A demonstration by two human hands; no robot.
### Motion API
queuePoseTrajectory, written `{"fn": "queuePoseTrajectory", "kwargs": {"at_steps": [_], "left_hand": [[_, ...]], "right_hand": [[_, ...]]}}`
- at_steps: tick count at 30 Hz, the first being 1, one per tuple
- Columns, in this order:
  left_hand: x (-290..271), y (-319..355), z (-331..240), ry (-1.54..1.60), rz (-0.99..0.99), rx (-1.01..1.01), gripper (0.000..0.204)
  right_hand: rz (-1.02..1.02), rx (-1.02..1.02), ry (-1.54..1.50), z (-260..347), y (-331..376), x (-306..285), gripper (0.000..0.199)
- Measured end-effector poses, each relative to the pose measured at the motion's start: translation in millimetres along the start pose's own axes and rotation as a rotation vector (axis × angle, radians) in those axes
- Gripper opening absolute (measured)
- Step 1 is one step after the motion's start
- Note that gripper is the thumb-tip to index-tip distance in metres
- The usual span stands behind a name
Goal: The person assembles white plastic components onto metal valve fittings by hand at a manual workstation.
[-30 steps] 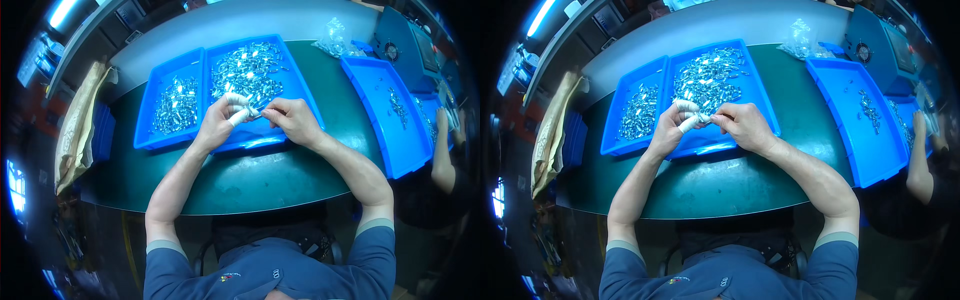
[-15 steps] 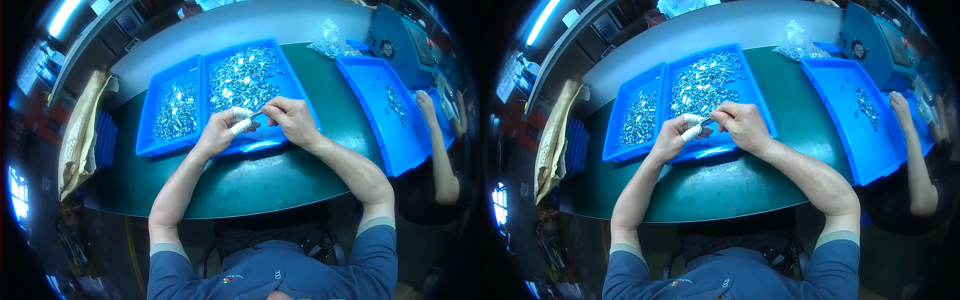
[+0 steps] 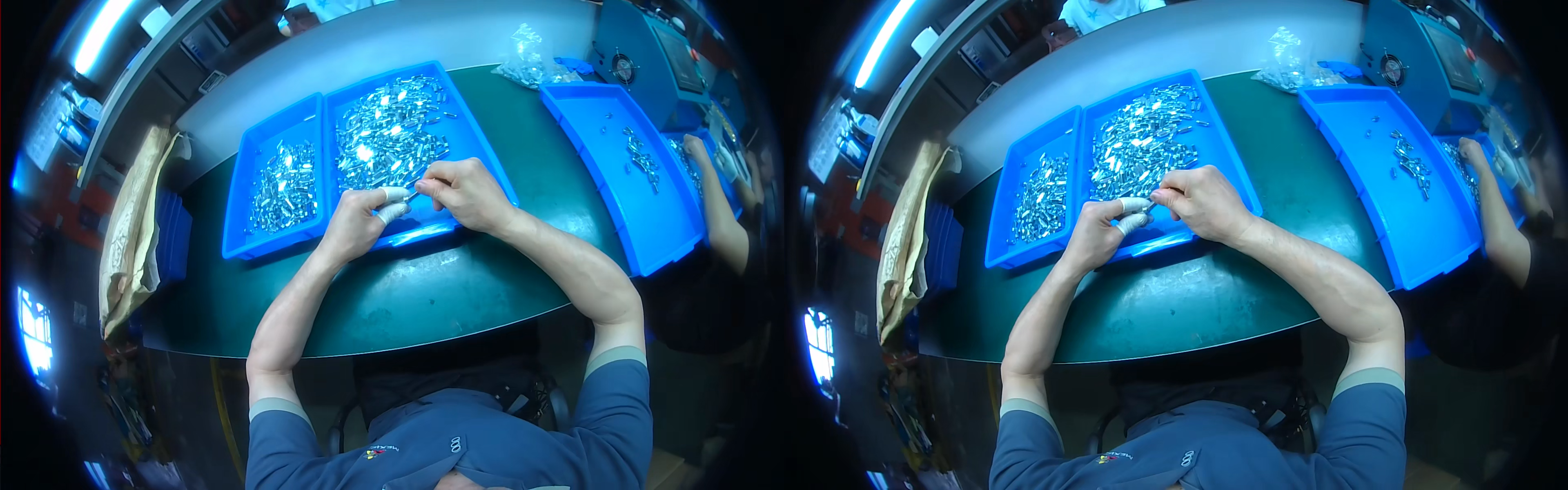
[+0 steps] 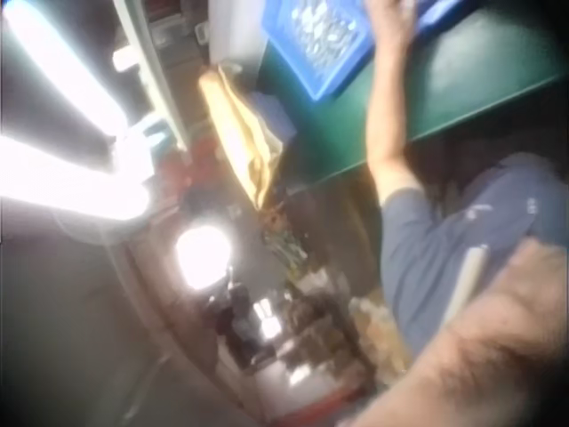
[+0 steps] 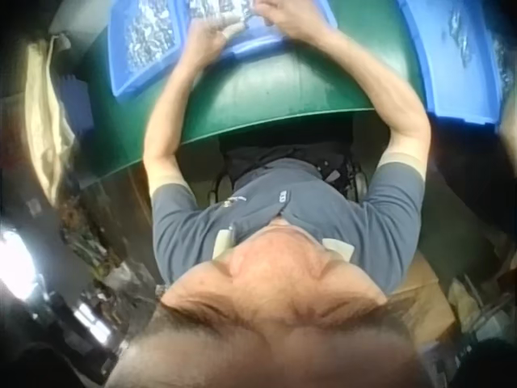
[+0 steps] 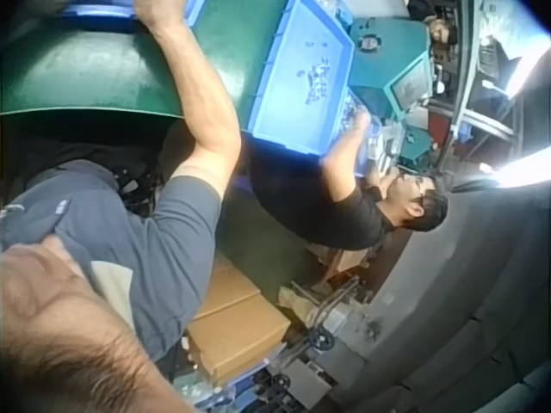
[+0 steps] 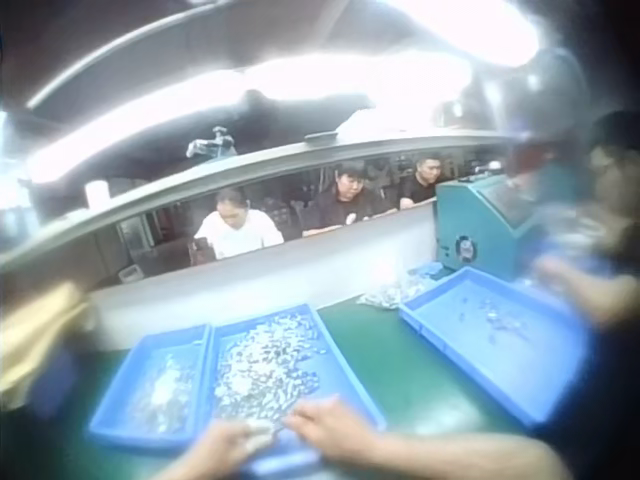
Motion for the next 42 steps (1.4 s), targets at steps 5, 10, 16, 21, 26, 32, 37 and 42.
{"fn": "queuePoseTrajectory", "kwargs": {"at_steps": [5, 10, 16, 21, 26, 32, 37, 42], "left_hand": [[1, 3, -6, -0.083, -0.038, 0.02, 0.02], [-36, 11, -2, -0.245, -0.339, 0.063, 0.022], [-92, 17, -7, -0.81, -0.49, 0.195, 0.029], [-27, 3, -4, -0.678, -0.046, 0.262, 0.037], [-6, -14, -4, -0.744, 0.056, 0.205, 0.028], [-12, -7, 1, -0.638, 0.07, 0.258, 0.02], [-15, -4, -9, -0.603, 0.029, 0.081, 0.022], [-4, -13, -8, -0.609, 0.039, 0.163, 0.028]], "right_hand": [[-0.027, -0.019, 0.027, -5, 4, 3, 0.026], [-0.106, -0.003, -0.09, -12, 1, -5, 0.028], [-0.135, 0.024, -0.154, -14, -5, -11, 0.034], [-0.144, 0.03, -0.174, -13, -3, -8, 0.034], [-0.113, 0.033, -0.192, -17, -3, -6, 0.031], [-0.104, 0.041, -0.241, -15, -2, -6, 0.03], [-0.091, 0.046, -0.179, -13, -3, -10, 0.029], [-0.106, 0.035, -0.207, -16, -4, -6, 0.03]]}}
Point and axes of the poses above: each hand's wrist, its own y-axis away from the middle knuckle, its own x-axis out of the palm, z = x × y, the point moved 4 cm from there along -y, towards the middle knuckle, and after that the axes turned 5 degrees about -z, right-handed, at the moved point
